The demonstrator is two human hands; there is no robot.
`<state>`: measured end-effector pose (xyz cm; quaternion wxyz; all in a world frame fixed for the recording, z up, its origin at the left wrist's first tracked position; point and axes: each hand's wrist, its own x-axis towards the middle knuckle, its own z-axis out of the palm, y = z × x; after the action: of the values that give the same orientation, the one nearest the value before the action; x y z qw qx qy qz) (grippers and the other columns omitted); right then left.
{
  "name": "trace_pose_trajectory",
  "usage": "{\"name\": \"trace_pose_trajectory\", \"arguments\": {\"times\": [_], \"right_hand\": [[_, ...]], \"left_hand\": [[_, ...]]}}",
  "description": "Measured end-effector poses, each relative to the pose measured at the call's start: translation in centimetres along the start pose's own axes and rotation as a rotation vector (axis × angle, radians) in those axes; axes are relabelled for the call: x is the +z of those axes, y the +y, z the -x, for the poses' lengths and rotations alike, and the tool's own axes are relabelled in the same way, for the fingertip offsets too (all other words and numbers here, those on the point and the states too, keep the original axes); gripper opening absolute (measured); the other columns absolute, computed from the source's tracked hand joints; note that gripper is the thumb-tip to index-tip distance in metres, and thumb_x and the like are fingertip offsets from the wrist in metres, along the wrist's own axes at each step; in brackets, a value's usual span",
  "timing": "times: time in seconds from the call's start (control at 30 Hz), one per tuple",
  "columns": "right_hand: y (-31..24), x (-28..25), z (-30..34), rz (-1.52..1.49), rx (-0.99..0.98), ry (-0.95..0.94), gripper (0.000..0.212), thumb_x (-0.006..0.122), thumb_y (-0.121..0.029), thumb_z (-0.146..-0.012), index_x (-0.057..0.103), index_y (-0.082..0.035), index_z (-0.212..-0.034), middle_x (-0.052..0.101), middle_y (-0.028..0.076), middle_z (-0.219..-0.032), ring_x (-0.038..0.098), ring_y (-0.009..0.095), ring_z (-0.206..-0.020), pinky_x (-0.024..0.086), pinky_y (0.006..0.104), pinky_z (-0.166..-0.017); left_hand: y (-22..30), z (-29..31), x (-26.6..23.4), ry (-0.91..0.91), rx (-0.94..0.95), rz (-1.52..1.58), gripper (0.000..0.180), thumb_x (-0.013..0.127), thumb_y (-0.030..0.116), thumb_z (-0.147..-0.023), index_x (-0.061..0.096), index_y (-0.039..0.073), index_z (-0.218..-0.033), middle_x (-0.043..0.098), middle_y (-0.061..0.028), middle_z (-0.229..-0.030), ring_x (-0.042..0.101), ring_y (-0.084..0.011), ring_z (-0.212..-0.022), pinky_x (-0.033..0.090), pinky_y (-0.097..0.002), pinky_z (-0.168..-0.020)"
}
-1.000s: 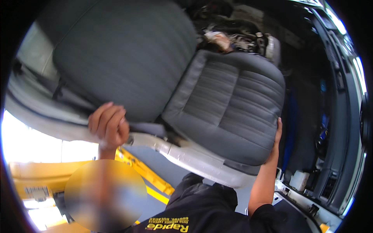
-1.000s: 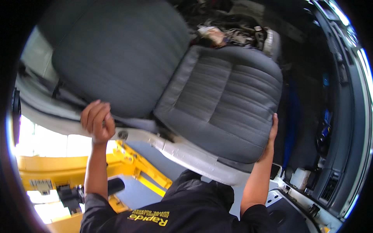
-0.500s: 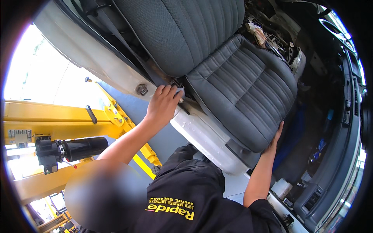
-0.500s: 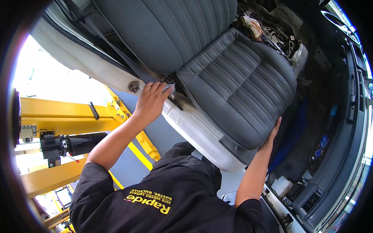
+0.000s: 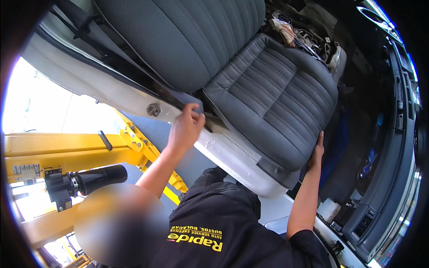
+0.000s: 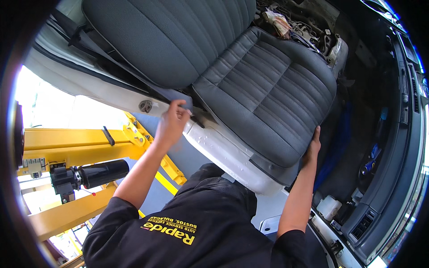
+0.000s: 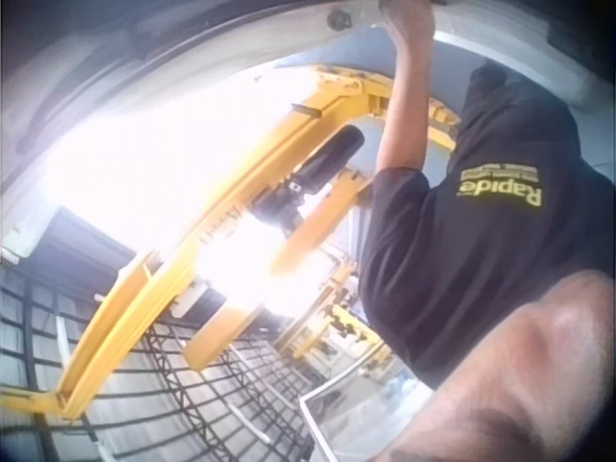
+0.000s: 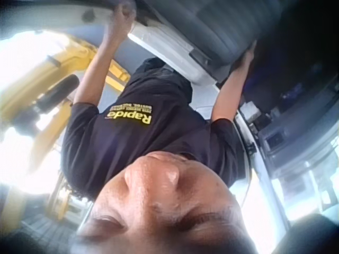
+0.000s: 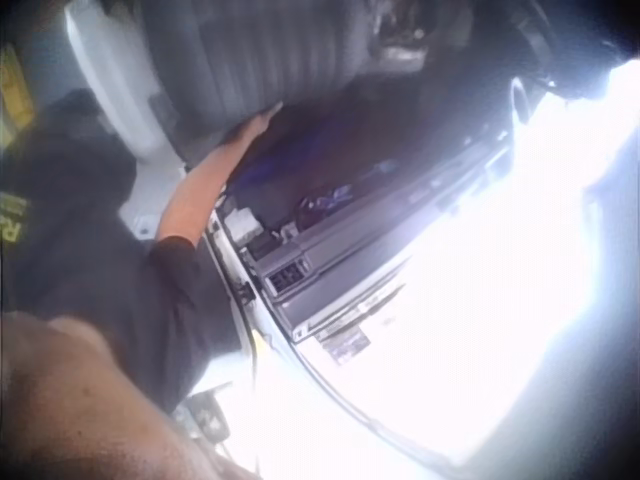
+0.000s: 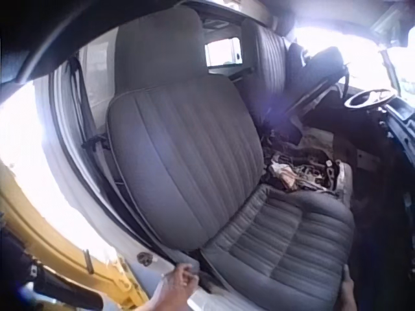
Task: The person uses a battery tester to check the vehicle's battery and then uses a flashlight to inspect the engine bay. The person also removes the front seat of the van to access the area underneath.
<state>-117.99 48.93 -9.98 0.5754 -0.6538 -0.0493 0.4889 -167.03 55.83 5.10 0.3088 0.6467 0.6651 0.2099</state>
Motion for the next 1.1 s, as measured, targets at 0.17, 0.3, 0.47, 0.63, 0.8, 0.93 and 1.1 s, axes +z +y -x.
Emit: {"name": "trace_pose_trajectory", "arguments": {"times": [0.17, 0.3, 0.47, 0.63, 0.8, 0.93, 1.1], "right_hand": [[0.4, 0.9, 0.4, 0.053, -0.038, 0.059, 0.091, 0.065, -0.070, -0.094, 0.060, 0.009, -0.138, 0.068, 0.019, -0.133, 0.068, 0.029, -0.115, 0.051, 0.0384, -0.103], [0.3, 0.1, -0.5, 0.092, -0.031, 0.106, 0.090, 0.066, -0.070, -0.093, 0.062, 0.009, -0.137, 0.068, 0.018, -0.133, 0.067, 0.028, -0.115, 0.050, 0.0369, -0.103], [1.6, -0.1, -2.5, 0.034, -0.102, 0.074, 0.090, 0.066, -0.071, -0.093, 0.062, 0.008, -0.137, 0.069, 0.016, -0.131, 0.067, 0.027, -0.114, 0.050, 0.0355, -0.102], [1.3, -0.9, -2.1, 0.102, -0.060, 0.103, 0.091, 0.066, -0.071, -0.093, 0.062, 0.008, -0.137, 0.069, 0.016, -0.131, 0.067, 0.027, -0.116, 0.049, 0.0361, -0.104], [0.5, 0.1, 0.0, 0.072, -0.010, 0.052, 0.095, 0.062, -0.072, -0.095, 0.054, 0.008, -0.145, 0.063, 0.019, -0.140, 0.062, 0.030, -0.125, 0.047, 0.0394, -0.109], [1.4, 0.0, 2.9, -0.084, -0.004, -0.230, 0.099, 0.060, -0.072, -0.095, 0.041, 0.004, -0.156, 0.050, 0.022, -0.155, 0.052, 0.034, -0.139, 0.043, 0.0447, -0.115], [2.0, 1.3, 7.4, -0.243, 0.136, -0.286, 0.103, 0.059, -0.073, -0.095, 0.034, 0.002, -0.160, 0.041, 0.022, -0.162, 0.046, 0.038, -0.145, 0.038, 0.0503, -0.119]], "left_hand": [[-0.8, -1.1, 1.9, 0.251, 0.196, -0.141, 0.041, 0.065, 0.019, -0.097, 0.057, 0.009, -0.137, 0.065, -0.0272, -0.110, 0.064, -0.0451, -0.109, 0.051, -0.0491, -0.096], [-1.6, 3.3, 3.9, 0.115, 0.184, -0.018, 0.033, 0.058, 0.006, -0.096, 0.068, 0.011, -0.126, 0.069, -0.0200, -0.111, 0.064, -0.0397, -0.105, 0.050, -0.0444, -0.098], [-9.3, 3.2, 0.8, -0.179, -0.020, 0.033, 0.025, 0.059, 0.004, -0.090, 0.074, 0.006, -0.110, 0.068, -0.0213, -0.103, 0.066, -0.0400, -0.094, 0.051, -0.0444, -0.088], [-10.7, 5.3, 1.9, 0.071, -0.143, 0.110, 0.023, 0.062, 0.013, -0.097, 0.073, 0.001, -0.112, 0.075, -0.0178, -0.107, 0.073, -0.0282, -0.103, 0.055, -0.0375, -0.092], [-5.3, -1.8, 5.1, 0.018, -0.244, 0.451, 0.055, 0.056, 0.049, -0.105, 0.072, -0.004, -0.106, 0.079, -0.0112, -0.091, 0.074, -0.0192, -0.077, 0.058, -0.0326, -0.072], [-5.5, -6.1, 4.8, -0.124, -0.664, 0.743, 0.061, 0.047, 0.064, -0.105, 0.068, 0.006, -0.103, 0.074, -0.0049, -0.085, 0.065, -0.0139, -0.070, 0.051, -0.0299, -0.065], [-5.7, -6.4, 5.3, -0.061, -0.731, 1.448, 0.057, 0.043, 0.066, -0.106, 0.055, 0.014, -0.086, 0.049, 0.0018, -0.067, 0.045, -0.0144, -0.059, 0.037, -0.0304, -0.058]]}}
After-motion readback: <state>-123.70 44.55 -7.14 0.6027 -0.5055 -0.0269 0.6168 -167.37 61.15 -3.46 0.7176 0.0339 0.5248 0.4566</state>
